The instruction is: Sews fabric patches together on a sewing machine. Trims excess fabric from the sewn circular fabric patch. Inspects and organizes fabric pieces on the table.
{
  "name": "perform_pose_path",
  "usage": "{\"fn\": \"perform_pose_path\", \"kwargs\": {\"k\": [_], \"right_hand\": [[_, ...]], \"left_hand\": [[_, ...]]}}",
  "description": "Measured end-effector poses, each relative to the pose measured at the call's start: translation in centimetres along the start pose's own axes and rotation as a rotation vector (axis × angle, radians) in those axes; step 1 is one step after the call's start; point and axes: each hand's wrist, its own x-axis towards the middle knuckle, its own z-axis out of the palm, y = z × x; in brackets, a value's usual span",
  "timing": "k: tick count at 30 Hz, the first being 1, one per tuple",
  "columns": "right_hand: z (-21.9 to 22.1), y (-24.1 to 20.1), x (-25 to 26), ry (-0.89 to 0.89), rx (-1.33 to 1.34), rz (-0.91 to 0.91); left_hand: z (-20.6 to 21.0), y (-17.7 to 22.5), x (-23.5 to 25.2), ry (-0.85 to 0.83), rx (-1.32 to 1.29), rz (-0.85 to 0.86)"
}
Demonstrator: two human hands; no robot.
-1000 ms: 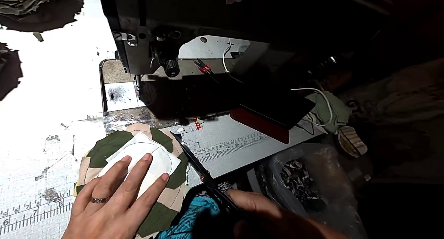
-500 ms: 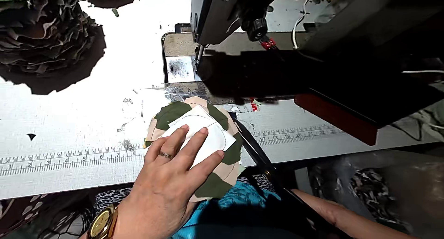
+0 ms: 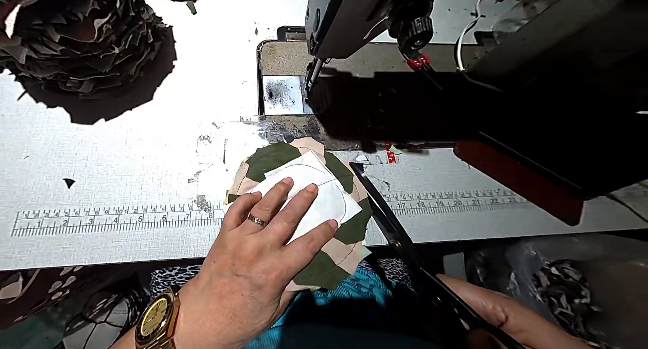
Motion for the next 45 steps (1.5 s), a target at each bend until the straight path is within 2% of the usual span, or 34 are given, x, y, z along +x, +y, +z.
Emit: {"fn": "perform_pose_path", "kwargs": {"k": [8, 15, 22, 28, 36, 45], "right_hand": [[0.0, -0.2, 0.0, 0.009, 0.057, 0.032], [-1.2, 0.8, 0.0, -0.188, 0.033, 0.050], [-1.2, 0.4, 0.9, -0.148, 0.074, 0.032], [-0.6, 0.0, 0.4, -0.030, 0.092, 0.030], [-1.5, 0.6, -0.2, -0.193, 0.025, 0.062], [-1.6, 0.8, 0.7, -0.172, 0.044, 0.046]], "left_hand": [[-0.4, -0.5, 0.0, -0.028, 0.006, 0.035], [-1.3, -1.5, 0.3, -0.083, -0.054, 0.093], [-1.6, -1.8, 0.4, -0.135, -0.090, 0.149], [-2.3, -2.7, 0.5, -0.138, -0.076, 0.150], [-1.7, -0.9, 0.5, 0.009, 0.103, 0.146], [-1.0, -1.1, -0.3, 0.031, -0.094, 0.160]]}}
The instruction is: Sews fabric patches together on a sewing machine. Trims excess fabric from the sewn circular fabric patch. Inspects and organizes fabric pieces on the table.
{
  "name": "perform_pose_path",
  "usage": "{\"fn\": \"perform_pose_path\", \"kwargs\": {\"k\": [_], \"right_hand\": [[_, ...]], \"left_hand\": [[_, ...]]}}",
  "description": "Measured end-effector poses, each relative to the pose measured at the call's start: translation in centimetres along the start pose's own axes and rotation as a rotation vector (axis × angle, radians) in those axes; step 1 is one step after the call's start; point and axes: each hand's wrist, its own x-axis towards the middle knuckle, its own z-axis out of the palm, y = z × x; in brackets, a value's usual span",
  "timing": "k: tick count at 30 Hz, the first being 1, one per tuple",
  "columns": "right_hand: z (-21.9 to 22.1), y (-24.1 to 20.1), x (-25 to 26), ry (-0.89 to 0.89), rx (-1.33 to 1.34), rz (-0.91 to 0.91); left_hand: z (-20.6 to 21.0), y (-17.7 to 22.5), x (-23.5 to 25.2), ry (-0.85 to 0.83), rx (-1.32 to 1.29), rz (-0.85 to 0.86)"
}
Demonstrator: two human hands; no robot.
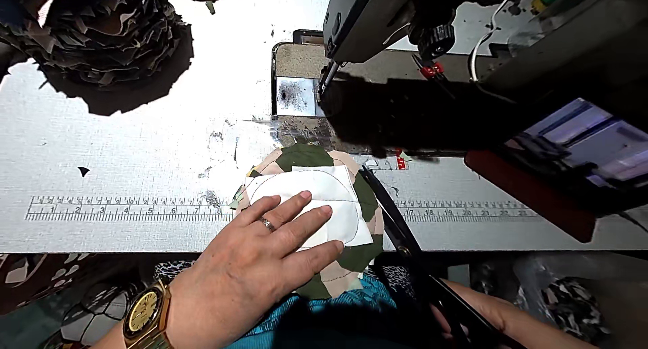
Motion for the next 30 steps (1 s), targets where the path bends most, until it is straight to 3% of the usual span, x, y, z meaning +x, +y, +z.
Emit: {"fn": "perform_pose_path", "kwargs": {"k": [12, 21, 30], "right_hand": [[1.4, -0.4, -0.2, 0.159, 0.022, -0.055], [0.4, -0.3, -0.3, 0.004, -0.044, 0.000], [0.6, -0.2, 0.0, 0.066, 0.044, -0.026]], "left_hand": [[0.1, 0.0, 0.0, 0.011, 0.027, -0.011], [-0.5, -0.1, -0.4, 0.000, 0.043, 0.001], [-0.3, -0.1, -0.8, 0.002, -0.012, 0.009]]}}
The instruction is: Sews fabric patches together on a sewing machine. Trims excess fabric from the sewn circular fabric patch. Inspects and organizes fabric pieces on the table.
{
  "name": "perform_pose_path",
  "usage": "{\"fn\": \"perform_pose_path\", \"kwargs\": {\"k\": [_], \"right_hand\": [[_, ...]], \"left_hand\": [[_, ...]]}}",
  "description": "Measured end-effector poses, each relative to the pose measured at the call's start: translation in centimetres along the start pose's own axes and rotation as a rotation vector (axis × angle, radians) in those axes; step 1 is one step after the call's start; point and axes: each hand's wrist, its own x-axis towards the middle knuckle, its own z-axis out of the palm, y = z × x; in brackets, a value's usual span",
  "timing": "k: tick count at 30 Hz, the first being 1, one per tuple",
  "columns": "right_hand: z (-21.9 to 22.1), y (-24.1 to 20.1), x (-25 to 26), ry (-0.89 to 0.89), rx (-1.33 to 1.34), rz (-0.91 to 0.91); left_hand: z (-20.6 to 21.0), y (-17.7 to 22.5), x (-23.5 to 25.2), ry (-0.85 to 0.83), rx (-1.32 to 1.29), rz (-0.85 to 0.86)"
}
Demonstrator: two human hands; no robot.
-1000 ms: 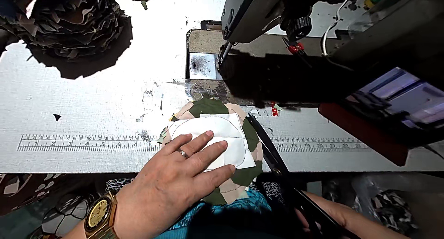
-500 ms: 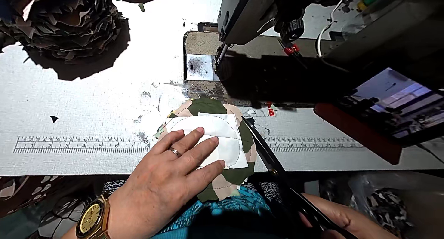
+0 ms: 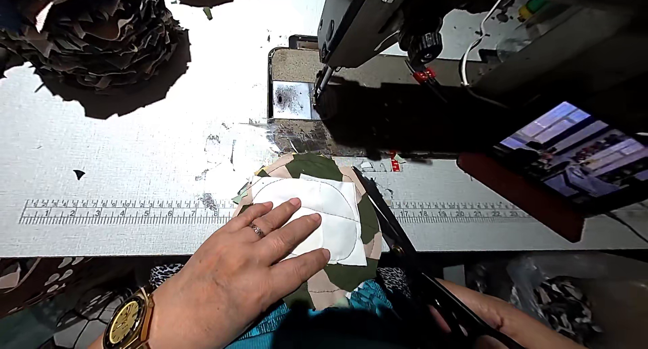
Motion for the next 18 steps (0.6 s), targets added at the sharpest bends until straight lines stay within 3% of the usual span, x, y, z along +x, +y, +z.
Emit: {"fn": "perform_pose_path", "kwargs": {"k": [6, 12, 18], "right_hand": [[1.1, -0.5, -0.4, 0.083, 0.017, -0.003], [0.0, 0.2, -0.8, -0.072, -0.059, 0.018], [-0.8, 0.2, -0.2, -0.126, -0.026, 0.009]], "left_hand": [[-0.8, -0.7, 0.3, -0.040, -0.019, 0.015], [0.3, 0.5, 0.4, 0.021, 0.135, 0.007], [-0.3, -0.3, 0.4, -0.010, 0.038, 0.050]]}}
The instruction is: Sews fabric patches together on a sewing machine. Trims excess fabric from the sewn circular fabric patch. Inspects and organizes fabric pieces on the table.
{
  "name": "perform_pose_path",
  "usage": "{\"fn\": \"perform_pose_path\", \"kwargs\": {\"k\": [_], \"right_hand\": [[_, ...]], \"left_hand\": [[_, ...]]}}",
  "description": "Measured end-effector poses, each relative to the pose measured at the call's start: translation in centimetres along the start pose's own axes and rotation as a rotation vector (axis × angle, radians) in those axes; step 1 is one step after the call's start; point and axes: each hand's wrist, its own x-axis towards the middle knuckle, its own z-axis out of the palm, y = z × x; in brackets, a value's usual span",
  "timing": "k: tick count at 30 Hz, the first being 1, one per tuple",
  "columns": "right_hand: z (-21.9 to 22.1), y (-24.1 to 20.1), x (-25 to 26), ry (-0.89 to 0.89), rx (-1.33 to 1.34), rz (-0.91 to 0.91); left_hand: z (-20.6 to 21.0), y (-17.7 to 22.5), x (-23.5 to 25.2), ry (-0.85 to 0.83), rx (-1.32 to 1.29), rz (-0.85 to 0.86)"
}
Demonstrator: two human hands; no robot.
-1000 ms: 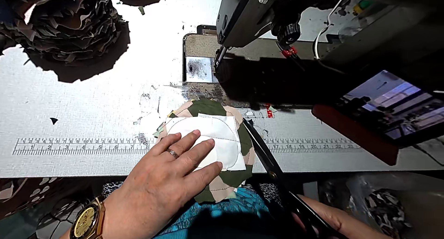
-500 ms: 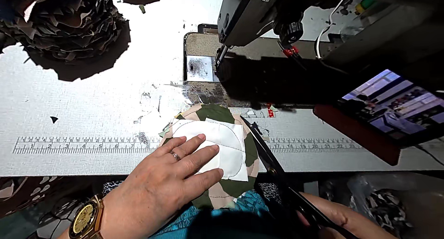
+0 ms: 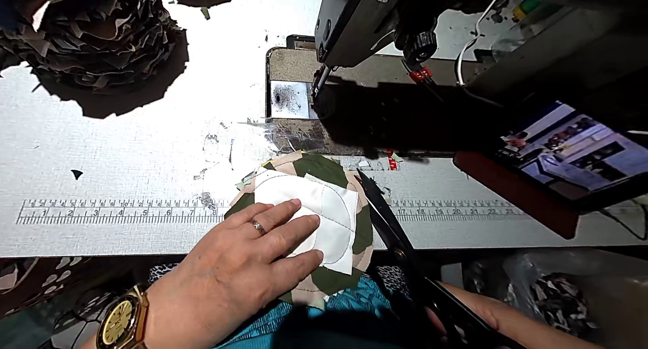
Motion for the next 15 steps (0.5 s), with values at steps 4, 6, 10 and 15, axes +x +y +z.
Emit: {"fn": "perform_pose_path", "kwargs": {"k": [4, 6, 10, 15], "right_hand": [[-0.2, 0.1, 0.5, 0.051, 0.001, -0.037], [-0.1, 0.0, 0.5, 0.096, 0.014, -0.043], [0.7, -0.4, 0.3, 0.167, 0.046, -0.034], [0.5, -0.2, -0.4, 0.044, -0.040, 0.020]], "left_hand": [[-0.4, -0.6, 0.0, -0.033, -0.030, 0.025], [-0.6, -0.9, 0.0, -0.046, -0.045, 0.028], [-1.2, -1.6, 0.2, -0.050, -0.012, 0.019], [-0.9, -0.4, 0.6, -0.006, 0.092, -0.004]]}}
